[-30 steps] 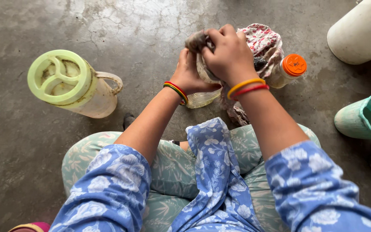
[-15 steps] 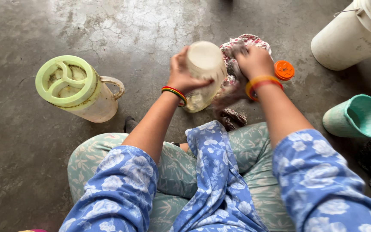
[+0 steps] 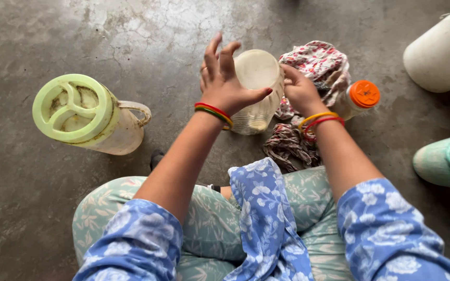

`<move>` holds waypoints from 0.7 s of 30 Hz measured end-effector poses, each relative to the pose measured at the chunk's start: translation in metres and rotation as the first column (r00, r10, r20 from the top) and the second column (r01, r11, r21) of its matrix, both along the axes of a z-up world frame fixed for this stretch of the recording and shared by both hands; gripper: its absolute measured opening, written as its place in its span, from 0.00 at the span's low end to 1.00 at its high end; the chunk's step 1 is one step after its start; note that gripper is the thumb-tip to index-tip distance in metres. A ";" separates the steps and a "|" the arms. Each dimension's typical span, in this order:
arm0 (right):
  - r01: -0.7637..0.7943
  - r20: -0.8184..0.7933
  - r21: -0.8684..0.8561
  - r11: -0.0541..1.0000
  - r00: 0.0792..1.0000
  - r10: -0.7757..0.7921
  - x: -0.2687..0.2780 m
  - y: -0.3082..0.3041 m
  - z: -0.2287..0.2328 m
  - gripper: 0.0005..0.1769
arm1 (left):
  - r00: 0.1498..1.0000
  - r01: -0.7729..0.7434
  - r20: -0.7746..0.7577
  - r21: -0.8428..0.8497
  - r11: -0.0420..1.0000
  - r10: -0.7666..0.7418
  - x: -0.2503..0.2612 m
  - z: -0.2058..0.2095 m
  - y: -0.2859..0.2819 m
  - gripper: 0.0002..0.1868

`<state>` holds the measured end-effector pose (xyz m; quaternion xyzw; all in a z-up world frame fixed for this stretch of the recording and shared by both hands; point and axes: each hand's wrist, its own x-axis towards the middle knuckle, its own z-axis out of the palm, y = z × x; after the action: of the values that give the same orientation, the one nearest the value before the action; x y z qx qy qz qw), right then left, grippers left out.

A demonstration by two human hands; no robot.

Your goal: The person sits on the floor and scrubs the inside of a clear plastic jar with a cloth. They then wipe the outside of the jar and a triangular plastic container with the cloth. The person also scrubs the inside of the triangular container using a dark scrubbing pad.

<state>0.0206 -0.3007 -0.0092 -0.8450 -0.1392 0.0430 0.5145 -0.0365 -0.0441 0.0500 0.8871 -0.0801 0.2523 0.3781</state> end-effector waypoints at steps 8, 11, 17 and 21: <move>-0.033 -0.105 -0.917 0.397 0.981 -0.163 -0.003 -0.029 -0.018 0.27 | 0.943 0.186 -0.281 0.002 0.983 -0.178 0.013 0.011 -0.003 0.59; -0.070 -0.142 -0.947 0.314 0.967 -0.213 -0.005 -0.039 -0.031 0.16 | 0.965 0.177 -0.192 -0.012 0.984 -0.176 0.026 0.003 -0.002 0.57; 0.315 0.226 -0.818 0.481 0.945 -0.235 -0.001 -0.068 -0.042 0.29 | 0.944 0.299 -0.138 -0.033 0.954 -0.301 0.025 -0.004 0.001 0.57; 0.240 0.077 -0.874 0.424 0.928 -0.365 -0.011 -0.045 -0.022 0.31 | 0.919 0.287 -0.278 -0.014 0.958 -0.280 0.028 -0.005 -0.002 0.60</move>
<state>0.0097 -0.3461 -0.0315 -0.9936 0.0885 0.0666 0.0218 -0.0087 -0.0456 0.0453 0.8977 -0.1572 0.0670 0.4062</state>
